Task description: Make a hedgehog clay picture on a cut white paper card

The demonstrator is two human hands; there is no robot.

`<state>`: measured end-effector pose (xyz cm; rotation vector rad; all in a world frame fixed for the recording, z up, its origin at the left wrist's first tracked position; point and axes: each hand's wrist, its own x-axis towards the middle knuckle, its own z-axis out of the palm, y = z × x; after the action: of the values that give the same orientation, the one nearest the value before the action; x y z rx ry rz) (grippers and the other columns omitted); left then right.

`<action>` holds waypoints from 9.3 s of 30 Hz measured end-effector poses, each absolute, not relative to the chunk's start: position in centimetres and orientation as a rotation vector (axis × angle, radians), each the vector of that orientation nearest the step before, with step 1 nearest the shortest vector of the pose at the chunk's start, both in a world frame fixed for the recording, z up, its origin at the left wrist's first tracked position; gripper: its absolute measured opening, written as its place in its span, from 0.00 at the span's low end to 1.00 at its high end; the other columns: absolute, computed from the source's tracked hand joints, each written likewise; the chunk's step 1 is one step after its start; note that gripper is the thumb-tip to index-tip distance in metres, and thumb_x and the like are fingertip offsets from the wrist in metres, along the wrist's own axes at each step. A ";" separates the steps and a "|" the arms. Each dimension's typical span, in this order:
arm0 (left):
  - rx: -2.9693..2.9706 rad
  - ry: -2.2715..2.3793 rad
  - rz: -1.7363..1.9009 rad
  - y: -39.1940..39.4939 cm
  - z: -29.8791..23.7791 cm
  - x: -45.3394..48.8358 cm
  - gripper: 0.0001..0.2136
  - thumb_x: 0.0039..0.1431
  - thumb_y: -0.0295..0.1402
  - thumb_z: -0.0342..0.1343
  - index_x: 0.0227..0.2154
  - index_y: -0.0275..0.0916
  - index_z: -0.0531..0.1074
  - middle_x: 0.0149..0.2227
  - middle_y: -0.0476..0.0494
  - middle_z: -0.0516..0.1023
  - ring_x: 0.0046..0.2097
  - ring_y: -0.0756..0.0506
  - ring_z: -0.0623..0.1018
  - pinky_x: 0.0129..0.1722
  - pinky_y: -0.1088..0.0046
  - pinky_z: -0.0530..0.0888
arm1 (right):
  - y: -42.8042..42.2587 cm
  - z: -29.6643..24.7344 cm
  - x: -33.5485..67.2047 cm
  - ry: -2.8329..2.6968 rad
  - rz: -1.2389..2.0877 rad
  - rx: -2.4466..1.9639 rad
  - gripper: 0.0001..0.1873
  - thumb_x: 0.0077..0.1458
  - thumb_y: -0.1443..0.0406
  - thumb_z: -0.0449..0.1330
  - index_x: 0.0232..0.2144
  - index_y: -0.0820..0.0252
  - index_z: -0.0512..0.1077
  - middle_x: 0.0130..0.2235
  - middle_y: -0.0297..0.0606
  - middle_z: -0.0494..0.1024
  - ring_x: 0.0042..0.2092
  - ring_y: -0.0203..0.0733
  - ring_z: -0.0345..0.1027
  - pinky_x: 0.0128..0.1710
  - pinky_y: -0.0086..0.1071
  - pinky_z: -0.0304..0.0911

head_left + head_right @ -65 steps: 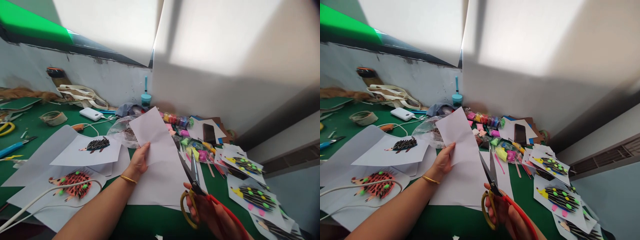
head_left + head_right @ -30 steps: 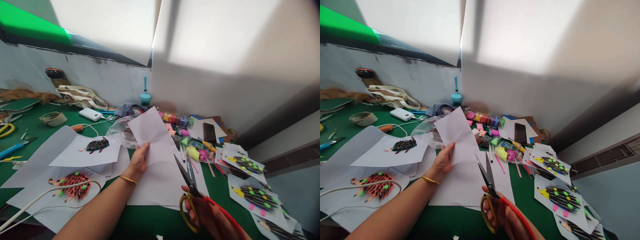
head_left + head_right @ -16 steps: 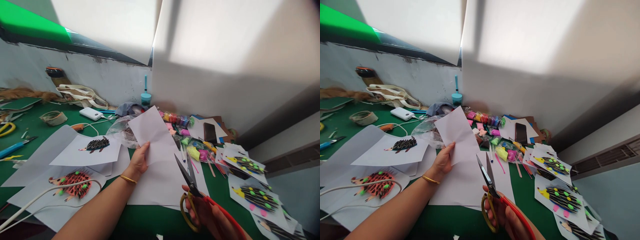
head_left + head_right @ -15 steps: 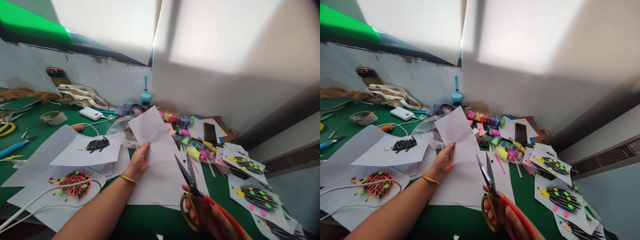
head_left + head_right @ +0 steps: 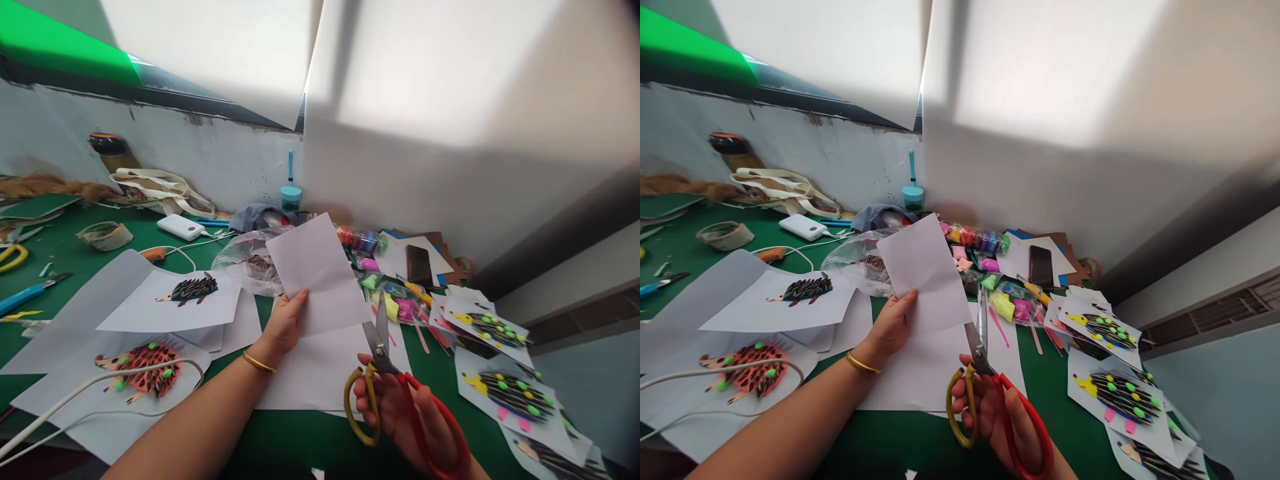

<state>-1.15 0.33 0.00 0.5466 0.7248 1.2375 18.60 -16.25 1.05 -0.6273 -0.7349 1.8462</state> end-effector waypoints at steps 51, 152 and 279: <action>0.758 0.779 1.222 -0.3 -0.4 -1.1 0.23 0.48 0.42 0.68 0.45 0.35 0.77 0.40 0.40 0.84 0.41 0.39 0.82 0.45 0.62 0.78 | -14.7 1.4 17.7 -0.628 1.843 -0.560 0.41 0.47 0.35 0.59 0.53 0.55 0.68 0.36 0.39 0.69 0.31 0.38 0.57 0.30 0.31 0.57; 0.852 0.678 0.890 -1.5 -1.3 -1.0 0.22 0.52 0.42 0.65 0.48 0.36 0.76 0.33 0.43 0.83 0.32 0.43 0.81 0.33 0.71 0.77 | -12.1 1.3 18.4 -0.632 1.652 -0.492 0.30 0.49 0.38 0.61 0.33 0.58 0.75 0.24 0.30 0.66 0.19 0.26 0.49 0.18 0.22 0.57; 0.938 0.619 0.688 -2.3 -0.8 -0.9 0.21 0.52 0.45 0.66 0.44 0.36 0.78 0.35 0.40 0.82 0.36 0.42 0.80 0.37 0.69 0.76 | -12.0 3.9 20.9 -0.815 1.620 -0.646 0.39 0.49 0.31 0.50 0.39 0.55 0.75 0.33 0.41 0.74 0.25 0.39 0.65 0.26 0.35 0.69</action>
<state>-0.92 -2.35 -0.81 0.9384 0.6187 0.6876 20.89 -11.99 3.89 -0.6455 -0.8149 1.6203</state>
